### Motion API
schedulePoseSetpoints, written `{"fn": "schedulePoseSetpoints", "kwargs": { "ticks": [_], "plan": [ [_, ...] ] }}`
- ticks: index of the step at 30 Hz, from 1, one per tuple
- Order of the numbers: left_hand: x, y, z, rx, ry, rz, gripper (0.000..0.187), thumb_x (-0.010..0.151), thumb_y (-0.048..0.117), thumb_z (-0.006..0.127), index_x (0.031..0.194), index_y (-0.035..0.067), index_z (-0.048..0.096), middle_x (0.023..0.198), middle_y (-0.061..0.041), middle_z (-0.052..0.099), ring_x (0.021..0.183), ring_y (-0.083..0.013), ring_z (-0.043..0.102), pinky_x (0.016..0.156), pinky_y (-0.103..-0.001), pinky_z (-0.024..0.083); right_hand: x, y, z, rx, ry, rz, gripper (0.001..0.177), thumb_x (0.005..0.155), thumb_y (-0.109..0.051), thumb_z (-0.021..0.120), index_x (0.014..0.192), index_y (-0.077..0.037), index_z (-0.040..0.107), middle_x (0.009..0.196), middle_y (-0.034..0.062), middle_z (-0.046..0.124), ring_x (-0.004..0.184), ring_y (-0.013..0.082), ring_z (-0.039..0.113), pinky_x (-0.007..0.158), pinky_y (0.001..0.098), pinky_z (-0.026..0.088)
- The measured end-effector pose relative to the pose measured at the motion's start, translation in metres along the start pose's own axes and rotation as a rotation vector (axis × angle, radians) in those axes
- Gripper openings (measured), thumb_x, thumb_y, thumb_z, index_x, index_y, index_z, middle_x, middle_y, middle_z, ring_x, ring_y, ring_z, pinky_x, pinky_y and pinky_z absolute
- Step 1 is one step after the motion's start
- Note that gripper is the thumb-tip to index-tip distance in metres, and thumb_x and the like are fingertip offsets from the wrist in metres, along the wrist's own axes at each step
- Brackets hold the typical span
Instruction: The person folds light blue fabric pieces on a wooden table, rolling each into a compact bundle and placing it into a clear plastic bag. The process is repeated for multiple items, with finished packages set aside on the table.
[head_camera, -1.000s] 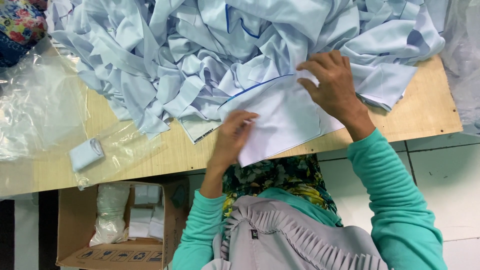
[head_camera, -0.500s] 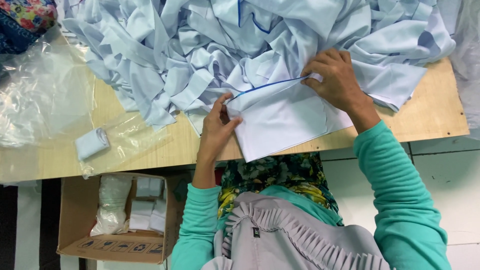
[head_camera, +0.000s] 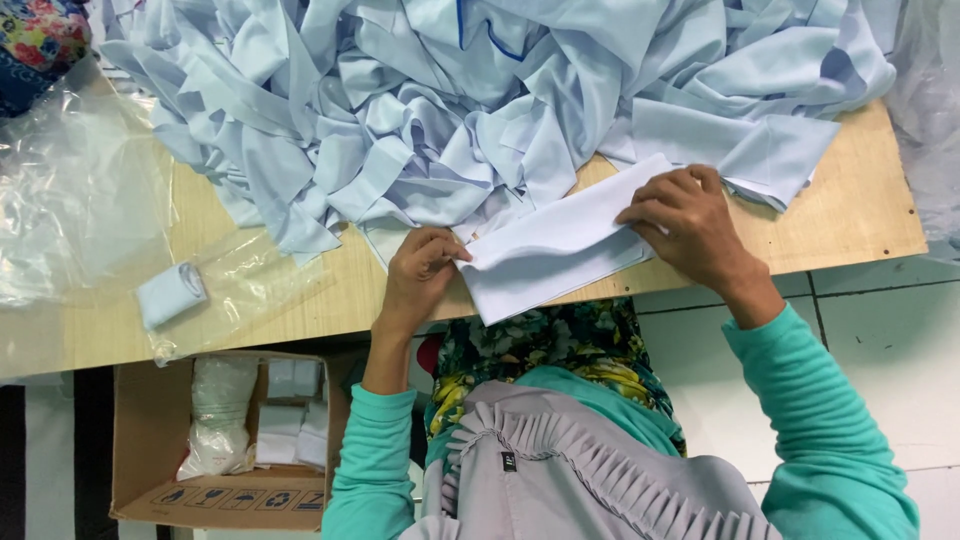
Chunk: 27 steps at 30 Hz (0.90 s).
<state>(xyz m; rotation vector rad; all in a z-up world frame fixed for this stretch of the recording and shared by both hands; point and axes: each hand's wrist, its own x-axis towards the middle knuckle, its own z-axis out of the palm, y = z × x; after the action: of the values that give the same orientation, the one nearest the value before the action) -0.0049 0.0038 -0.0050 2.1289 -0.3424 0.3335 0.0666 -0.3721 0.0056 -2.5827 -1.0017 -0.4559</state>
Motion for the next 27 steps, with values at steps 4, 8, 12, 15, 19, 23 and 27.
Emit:
{"fn": "schedulePoseSetpoints", "kwargs": {
  "ticks": [4, 8, 12, 15, 19, 23, 27],
  "plan": [
    [-0.009, -0.014, 0.002, 0.042, -0.010, 0.025, 0.019, 0.082, -0.003, 0.079, 0.085, 0.016, 0.078, 0.095, -0.008, 0.066, 0.091, -0.0310, 0.069, 0.088, -0.042, 0.056, -0.016, -0.010, 0.003, 0.005, 0.003, 0.003, 0.010, 0.090, -0.019, 0.080, 0.099, -0.023, 0.077, 0.099, -0.0022, 0.075, 0.109, 0.0170, 0.065, 0.109, 0.0416, 0.040],
    [-0.008, -0.010, -0.003, 0.054, -0.016, 0.057, 0.021, 0.082, -0.006, 0.078, 0.087, 0.015, 0.079, 0.096, -0.008, 0.068, 0.091, -0.0304, 0.069, 0.086, -0.043, 0.057, -0.031, -0.017, 0.006, 0.028, 0.062, 0.016, 0.016, 0.087, -0.015, 0.083, 0.100, -0.023, 0.080, 0.103, -0.0017, 0.075, 0.109, 0.0170, 0.064, 0.109, 0.0411, 0.038],
    [-0.009, -0.009, -0.003, 0.059, -0.005, 0.066, 0.021, 0.084, -0.008, 0.076, 0.088, 0.013, 0.078, 0.099, -0.009, 0.068, 0.094, -0.0323, 0.070, 0.085, -0.044, 0.057, -0.040, -0.024, 0.010, 0.037, 0.091, 0.048, 0.017, 0.089, -0.014, 0.082, 0.102, -0.025, 0.081, 0.105, -0.0039, 0.076, 0.110, 0.0159, 0.064, 0.109, 0.0403, 0.037],
    [-0.009, -0.002, -0.002, 0.072, -0.004, 0.069, 0.022, 0.085, -0.007, 0.075, 0.086, 0.015, 0.077, 0.100, -0.007, 0.068, 0.094, -0.0305, 0.070, 0.084, -0.043, 0.057, -0.046, -0.025, 0.012, 0.053, 0.097, 0.074, 0.019, 0.089, -0.014, 0.081, 0.104, -0.026, 0.080, 0.107, -0.0040, 0.075, 0.112, 0.0160, 0.064, 0.110, 0.0403, 0.037],
    [-0.011, 0.001, -0.004, 0.094, -0.013, 0.076, 0.022, 0.084, -0.007, 0.074, 0.086, 0.015, 0.076, 0.101, -0.008, 0.068, 0.093, -0.0306, 0.069, 0.083, -0.044, 0.056, -0.048, -0.032, 0.011, 0.104, 0.165, 0.096, 0.021, 0.089, -0.009, 0.080, 0.103, -0.025, 0.081, 0.107, -0.0045, 0.075, 0.110, 0.0164, 0.064, 0.107, 0.0379, 0.038],
    [-0.014, 0.003, -0.004, 0.132, 0.001, 0.138, 0.019, 0.086, -0.004, 0.075, 0.085, 0.015, 0.077, 0.103, -0.008, 0.068, 0.092, -0.0301, 0.068, 0.080, -0.043, 0.057, -0.052, -0.033, 0.013, 0.133, 0.212, 0.129, 0.021, 0.089, -0.008, 0.082, 0.104, -0.023, 0.081, 0.112, -0.0020, 0.074, 0.111, 0.0195, 0.063, 0.106, 0.0393, 0.040],
    [-0.022, -0.001, 0.001, 0.156, -0.004, 0.170, 0.018, 0.085, -0.001, 0.076, 0.084, 0.016, 0.077, 0.106, -0.008, 0.069, 0.093, -0.0306, 0.067, 0.080, -0.043, 0.056, -0.052, -0.034, 0.013, 0.221, 0.238, 0.206, 0.018, 0.091, -0.009, 0.082, 0.104, -0.022, 0.081, 0.114, -0.0013, 0.073, 0.112, 0.0198, 0.062, 0.108, 0.0395, 0.040]
  ]
}}
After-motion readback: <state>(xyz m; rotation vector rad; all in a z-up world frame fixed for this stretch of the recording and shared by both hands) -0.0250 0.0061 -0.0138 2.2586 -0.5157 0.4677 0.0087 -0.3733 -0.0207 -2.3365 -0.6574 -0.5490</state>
